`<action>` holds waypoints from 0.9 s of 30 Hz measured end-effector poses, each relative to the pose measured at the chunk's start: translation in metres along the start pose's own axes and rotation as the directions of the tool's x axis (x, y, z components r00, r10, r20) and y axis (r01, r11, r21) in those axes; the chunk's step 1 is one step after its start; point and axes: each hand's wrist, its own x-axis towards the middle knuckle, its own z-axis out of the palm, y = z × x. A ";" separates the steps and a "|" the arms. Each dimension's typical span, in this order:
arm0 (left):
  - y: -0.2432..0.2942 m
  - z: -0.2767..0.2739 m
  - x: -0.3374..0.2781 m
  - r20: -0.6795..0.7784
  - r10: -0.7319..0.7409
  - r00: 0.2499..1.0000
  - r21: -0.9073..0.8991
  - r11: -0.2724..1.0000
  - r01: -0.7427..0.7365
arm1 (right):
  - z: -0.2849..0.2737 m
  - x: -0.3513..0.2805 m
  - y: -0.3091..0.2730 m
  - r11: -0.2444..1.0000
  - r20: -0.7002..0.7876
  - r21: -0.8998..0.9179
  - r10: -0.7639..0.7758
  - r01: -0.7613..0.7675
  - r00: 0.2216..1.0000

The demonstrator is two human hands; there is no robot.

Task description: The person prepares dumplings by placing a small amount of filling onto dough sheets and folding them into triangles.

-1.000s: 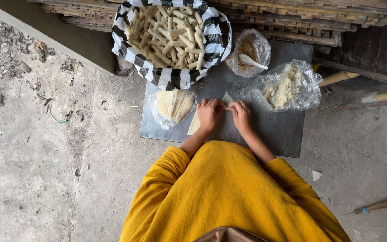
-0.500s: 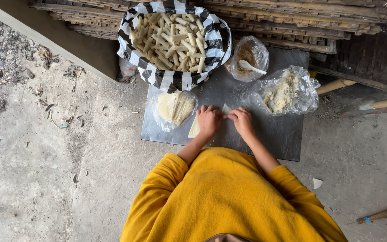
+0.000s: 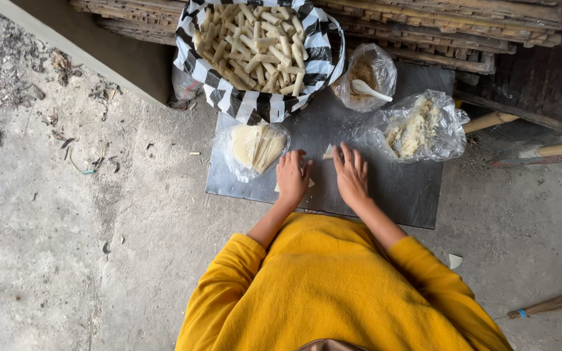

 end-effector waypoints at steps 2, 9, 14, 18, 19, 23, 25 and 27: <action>-0.012 -0.014 -0.013 0.030 -0.023 0.999 0.020 1.000 0.023 | 0.005 0.038 0.000 0.998 -0.002 0.045 0.044 -0.044 0.999; -0.039 -0.043 -0.050 -0.132 -0.114 0.985 0.104 0.986 0.128 | -0.005 0.060 0.015 0.990 -0.142 0.109 -0.073 0.089 0.987; -0.046 -0.026 -0.049 -0.067 -0.171 0.983 0.148 0.973 0.179 | -0.037 0.046 0.004 0.922 -0.356 0.262 -0.183 0.286 0.916; -0.050 -0.029 -0.046 -0.018 -0.174 0.985 -0.014 0.985 0.174 | -0.095 0.045 -0.029 0.800 -0.772 0.239 -0.188 0.551 0.608; -0.049 -0.030 -0.048 -0.007 -0.197 0.980 -0.062 0.979 0.196 | -0.110 0.054 -0.038 0.772 -0.833 0.242 -0.145 0.587 0.534; -0.035 -0.036 -0.046 0.059 -0.287 0.956 -0.316 0.903 0.290 | -0.150 0.105 -0.057 0.790 -0.741 0.367 -0.072 0.492 0.667; -0.027 -0.040 -0.042 0.141 -0.391 0.909 -0.342 0.843 0.416 | -0.142 0.104 -0.063 0.778 -0.730 0.378 -0.083 0.502 0.679; -0.023 -0.044 -0.034 0.047 -0.359 0.932 -0.321 0.878 0.355 | -0.120 0.092 -0.062 0.737 -0.638 0.431 -0.159 0.521 0.754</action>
